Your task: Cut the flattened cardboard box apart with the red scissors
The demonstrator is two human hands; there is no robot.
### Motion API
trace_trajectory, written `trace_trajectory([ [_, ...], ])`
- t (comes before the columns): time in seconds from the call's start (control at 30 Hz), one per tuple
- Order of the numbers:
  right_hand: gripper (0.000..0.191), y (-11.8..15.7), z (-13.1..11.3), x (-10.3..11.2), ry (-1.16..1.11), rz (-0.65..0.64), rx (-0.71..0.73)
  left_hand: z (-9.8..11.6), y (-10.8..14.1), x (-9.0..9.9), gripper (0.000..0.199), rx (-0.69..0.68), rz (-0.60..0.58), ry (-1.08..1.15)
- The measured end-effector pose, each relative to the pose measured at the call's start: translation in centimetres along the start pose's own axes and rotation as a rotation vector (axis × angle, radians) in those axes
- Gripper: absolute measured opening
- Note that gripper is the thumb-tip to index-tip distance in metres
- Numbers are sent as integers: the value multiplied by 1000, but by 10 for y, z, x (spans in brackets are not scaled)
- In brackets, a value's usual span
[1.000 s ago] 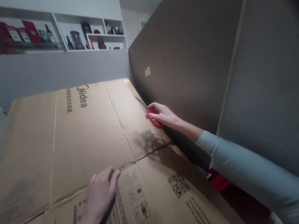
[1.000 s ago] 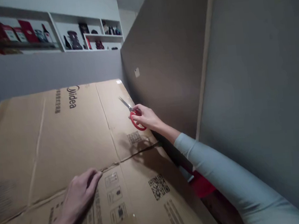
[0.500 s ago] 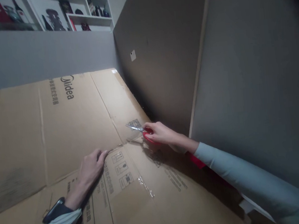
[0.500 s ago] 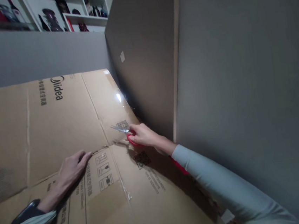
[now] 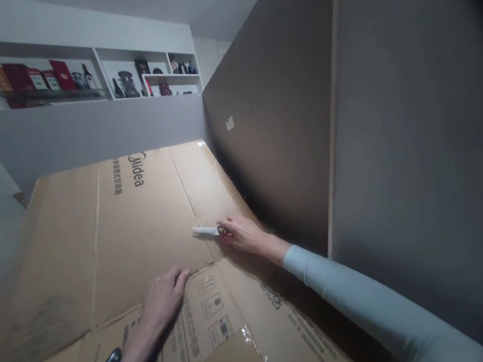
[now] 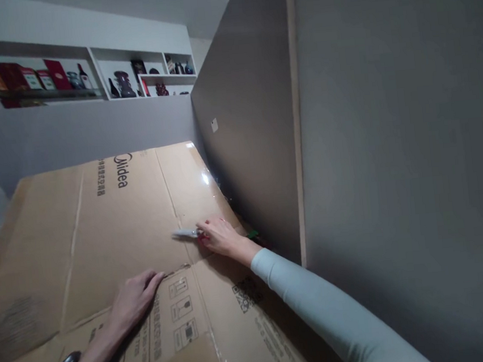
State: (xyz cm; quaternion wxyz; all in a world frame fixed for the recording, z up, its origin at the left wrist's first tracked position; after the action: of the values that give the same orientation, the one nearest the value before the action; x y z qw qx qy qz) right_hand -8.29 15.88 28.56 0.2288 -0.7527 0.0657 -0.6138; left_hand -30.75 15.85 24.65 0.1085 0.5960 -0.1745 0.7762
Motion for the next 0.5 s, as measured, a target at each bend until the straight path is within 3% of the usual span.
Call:
trace_trajectory([
  [0.13, 32, 1, 25, 12, 26, 135, -287, -1, -1, -3, 41, -13, -11, -17],
  [0.23, 33, 2, 47, 24, 54, 144, -466, -1, -2, -5, 42, -26, -12, -33],
  [0.33, 33, -2, 62, 36, 83, 77, -563, -1, -3, -6, 43, -24, -13, -46],
  [0.5, 32, -10, 82, 49, 118, -144, -588, -1, -3, -6, 45, -15, -30, -52],
])
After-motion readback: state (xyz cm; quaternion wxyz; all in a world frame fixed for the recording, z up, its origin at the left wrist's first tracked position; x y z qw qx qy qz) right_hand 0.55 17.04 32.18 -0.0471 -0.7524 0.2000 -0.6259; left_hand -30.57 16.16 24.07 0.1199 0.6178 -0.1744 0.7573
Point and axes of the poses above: each hand's wrist, its own y-axis away from the middle knuckle, its own x-axis out of the back of the hand, z = x × y, the point moved 6 cm from there along -y, towards the middle knuckle, and after that the axes turned 4 degrees about -x, right-handed, at the moved point
